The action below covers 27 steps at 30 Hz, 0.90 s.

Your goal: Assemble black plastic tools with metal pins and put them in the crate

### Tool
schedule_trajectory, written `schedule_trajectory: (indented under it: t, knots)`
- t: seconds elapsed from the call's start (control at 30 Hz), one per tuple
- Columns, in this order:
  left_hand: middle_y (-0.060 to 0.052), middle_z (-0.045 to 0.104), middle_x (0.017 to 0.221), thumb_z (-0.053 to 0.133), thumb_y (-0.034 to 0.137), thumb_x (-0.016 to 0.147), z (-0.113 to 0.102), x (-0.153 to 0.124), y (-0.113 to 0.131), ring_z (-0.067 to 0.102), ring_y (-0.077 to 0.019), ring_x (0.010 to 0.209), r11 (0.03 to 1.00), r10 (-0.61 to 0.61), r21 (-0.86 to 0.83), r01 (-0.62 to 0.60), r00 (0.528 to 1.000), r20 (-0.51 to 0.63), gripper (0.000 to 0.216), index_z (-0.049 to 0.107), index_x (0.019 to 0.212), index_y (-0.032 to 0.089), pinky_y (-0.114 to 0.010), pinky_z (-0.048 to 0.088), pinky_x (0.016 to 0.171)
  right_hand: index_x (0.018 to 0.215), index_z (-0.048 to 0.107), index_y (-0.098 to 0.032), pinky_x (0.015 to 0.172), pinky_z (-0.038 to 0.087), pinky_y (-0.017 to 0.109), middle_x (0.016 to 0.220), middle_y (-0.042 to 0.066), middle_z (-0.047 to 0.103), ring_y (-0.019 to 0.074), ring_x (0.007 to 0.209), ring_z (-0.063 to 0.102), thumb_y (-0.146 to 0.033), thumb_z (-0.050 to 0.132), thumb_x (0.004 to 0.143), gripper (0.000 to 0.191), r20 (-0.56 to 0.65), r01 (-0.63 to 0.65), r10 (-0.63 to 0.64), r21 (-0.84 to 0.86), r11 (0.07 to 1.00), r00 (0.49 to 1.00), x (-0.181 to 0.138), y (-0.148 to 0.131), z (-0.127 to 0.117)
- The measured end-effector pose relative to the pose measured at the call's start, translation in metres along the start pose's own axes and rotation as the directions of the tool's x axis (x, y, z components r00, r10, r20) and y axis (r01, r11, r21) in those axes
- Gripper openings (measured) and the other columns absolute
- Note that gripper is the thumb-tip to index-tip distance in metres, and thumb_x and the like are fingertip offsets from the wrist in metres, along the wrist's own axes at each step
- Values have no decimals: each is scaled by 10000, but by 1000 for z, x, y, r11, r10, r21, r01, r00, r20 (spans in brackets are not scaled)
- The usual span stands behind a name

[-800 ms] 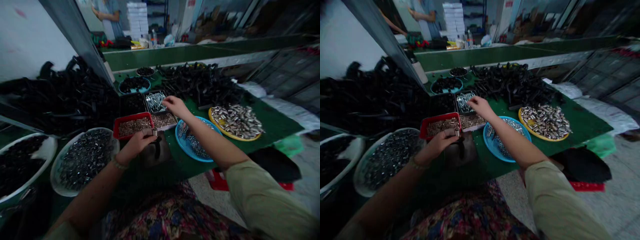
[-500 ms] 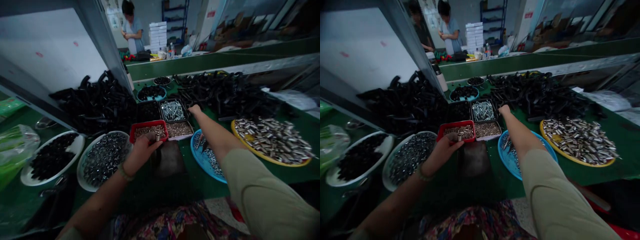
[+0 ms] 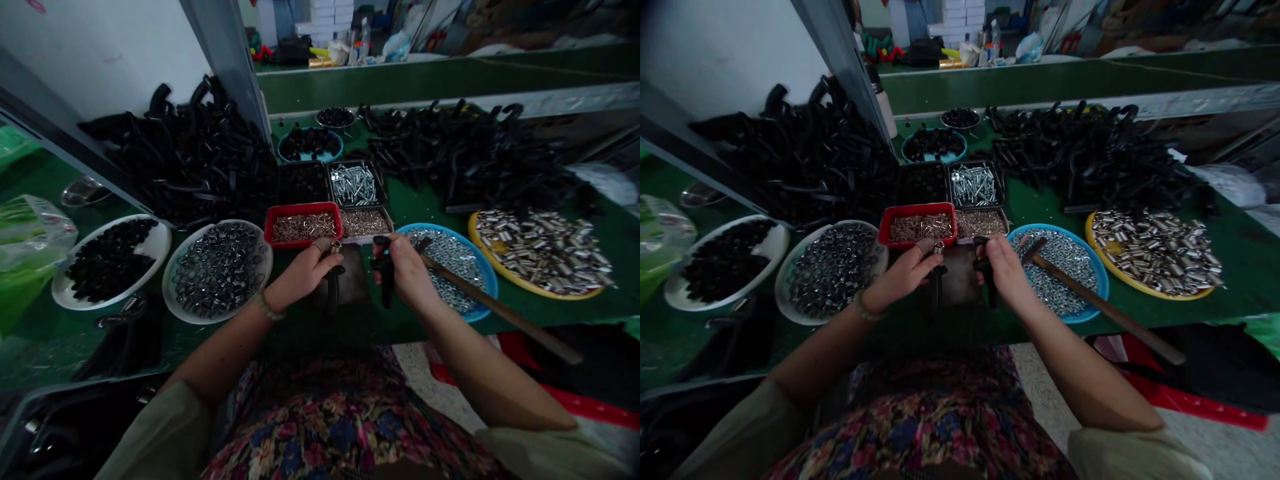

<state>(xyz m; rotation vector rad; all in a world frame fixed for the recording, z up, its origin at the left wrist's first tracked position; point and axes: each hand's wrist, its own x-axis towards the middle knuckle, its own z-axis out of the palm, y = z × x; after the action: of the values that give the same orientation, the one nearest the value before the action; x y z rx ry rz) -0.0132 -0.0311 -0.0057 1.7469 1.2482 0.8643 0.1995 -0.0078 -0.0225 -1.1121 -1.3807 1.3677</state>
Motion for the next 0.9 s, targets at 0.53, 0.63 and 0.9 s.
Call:
schedule_trajectory:
  t: [0.53, 0.63, 0.9]
  knots:
    - [-47, 663, 929, 493, 344, 943, 15, -22, 12, 611, -182, 849, 960, 119, 233, -155, 980, 158, 217, 601, 1026, 174, -281, 462, 777, 712, 474, -204, 315, 359, 192, 550, -61, 428, 84, 391, 453, -560, 491, 875, 392, 190, -127, 176, -246, 961, 966, -30, -27, 18]
    - [-40, 650, 854, 484, 354, 944, 19, -24, 10, 600, -175, 788, 955, 106, 258, -147, 980, 169, 222, 604, 970, 168, -280, 458, 748, 730, 497, -195, 305, 339, 194, 539, -56, 441, 81, 365, 447, -518, 471, 898, 365, 232, -113, 204, -353, 929, 951, -29, -33, 21]
    - [-57, 668, 918, 483, 339, 933, 36, -25, 4, 621, -213, 912, 983, 8, 185, -8, 1000, -2, 206, 603, 1027, 201, -308, 473, 846, 686, 438, -233, 319, 358, 228, 586, -35, 395, 107, 434, 434, -611, 439, 889, 429, -16, -81, 80, -153, 985, 997, -35, -5, 44]
